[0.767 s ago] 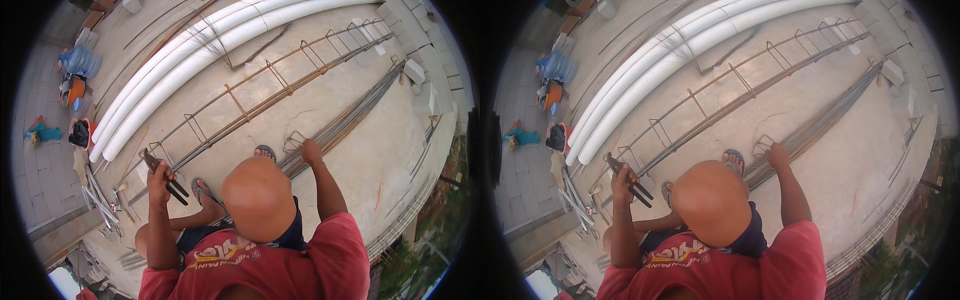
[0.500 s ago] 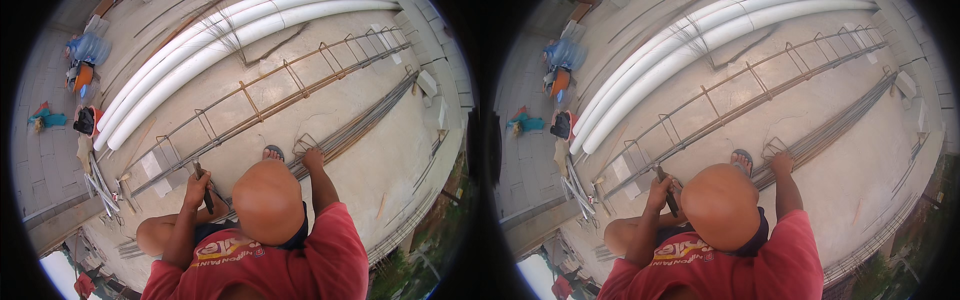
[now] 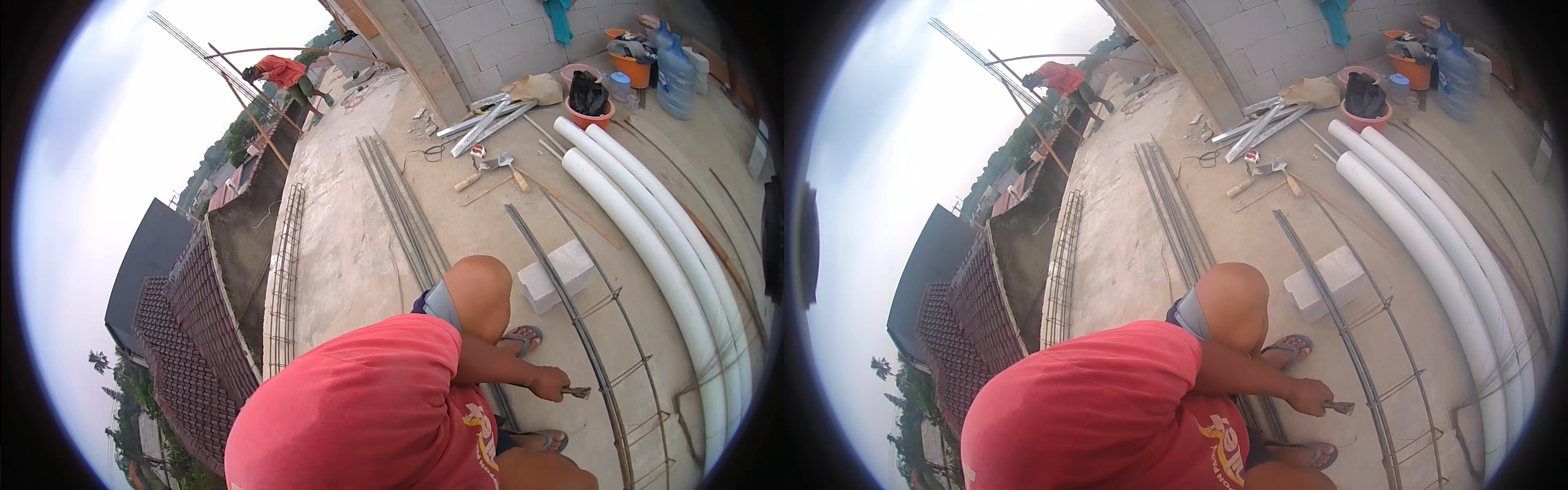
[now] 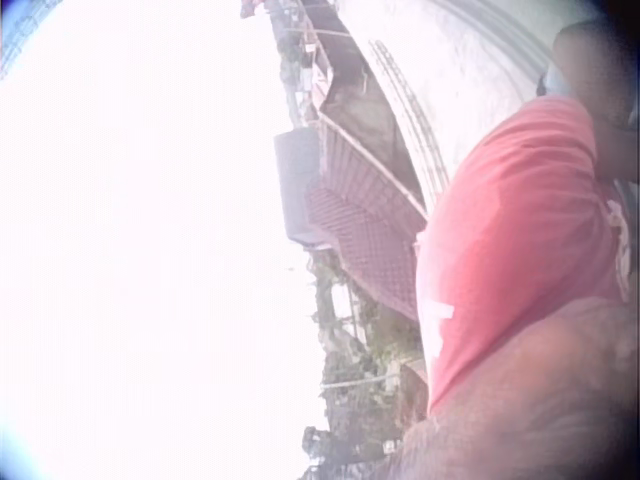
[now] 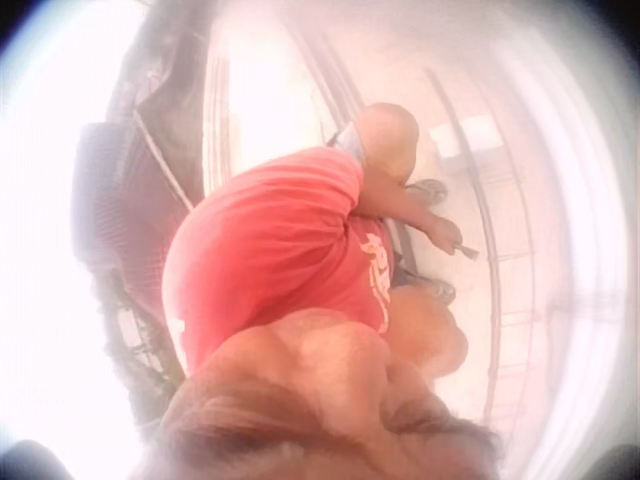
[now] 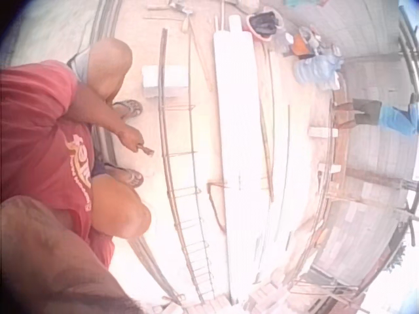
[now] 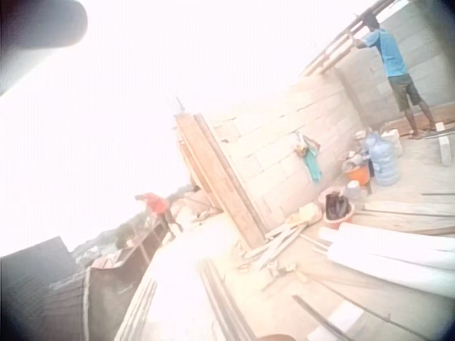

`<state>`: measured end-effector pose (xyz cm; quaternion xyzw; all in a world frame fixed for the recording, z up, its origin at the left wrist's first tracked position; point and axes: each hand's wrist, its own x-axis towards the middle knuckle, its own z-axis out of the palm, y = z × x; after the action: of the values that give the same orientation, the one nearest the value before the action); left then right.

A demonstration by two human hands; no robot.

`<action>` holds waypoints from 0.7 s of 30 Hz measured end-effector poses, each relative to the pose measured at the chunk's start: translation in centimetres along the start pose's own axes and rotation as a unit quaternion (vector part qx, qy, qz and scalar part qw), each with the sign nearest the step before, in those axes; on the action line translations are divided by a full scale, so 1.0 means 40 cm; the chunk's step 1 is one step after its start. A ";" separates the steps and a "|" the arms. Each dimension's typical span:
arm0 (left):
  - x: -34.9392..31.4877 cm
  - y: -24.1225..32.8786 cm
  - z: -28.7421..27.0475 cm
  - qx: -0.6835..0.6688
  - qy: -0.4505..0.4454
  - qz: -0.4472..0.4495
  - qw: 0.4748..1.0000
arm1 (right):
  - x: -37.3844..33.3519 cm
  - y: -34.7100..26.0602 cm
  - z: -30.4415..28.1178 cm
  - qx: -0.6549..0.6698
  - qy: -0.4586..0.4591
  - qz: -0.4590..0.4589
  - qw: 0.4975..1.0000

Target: The person sits on a rooftop and assembles a rebar cage by tying steel bars together with wire using pliers. The person repeatedly wraps wire around intersections and twists it to secure the structure.

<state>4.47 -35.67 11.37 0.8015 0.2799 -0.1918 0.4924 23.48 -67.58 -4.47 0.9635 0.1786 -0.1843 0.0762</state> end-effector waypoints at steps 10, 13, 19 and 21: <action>-0.048 -0.006 -0.010 -0.013 0.002 -0.007 1.000 | -0.028 -0.060 -0.231 0.157 0.052 -0.015 0.986; -0.058 -0.017 -0.020 -0.013 0.006 -0.003 1.000 | -0.068 -0.063 -0.323 0.219 0.077 -0.008 0.973; -0.112 0.008 -0.056 -0.067 0.061 0.072 0.993 | -0.175 -0.039 -0.551 0.370 0.143 0.011 0.918; -0.121 0.031 -0.082 -0.101 0.080 0.109 0.986 | -0.214 -0.022 -0.630 0.421 0.170 0.017 0.891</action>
<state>1.63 -34.45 16.50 0.7859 0.2476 -0.0428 0.5650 23.99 -64.09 21.90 0.9248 0.0783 -0.0743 -0.3648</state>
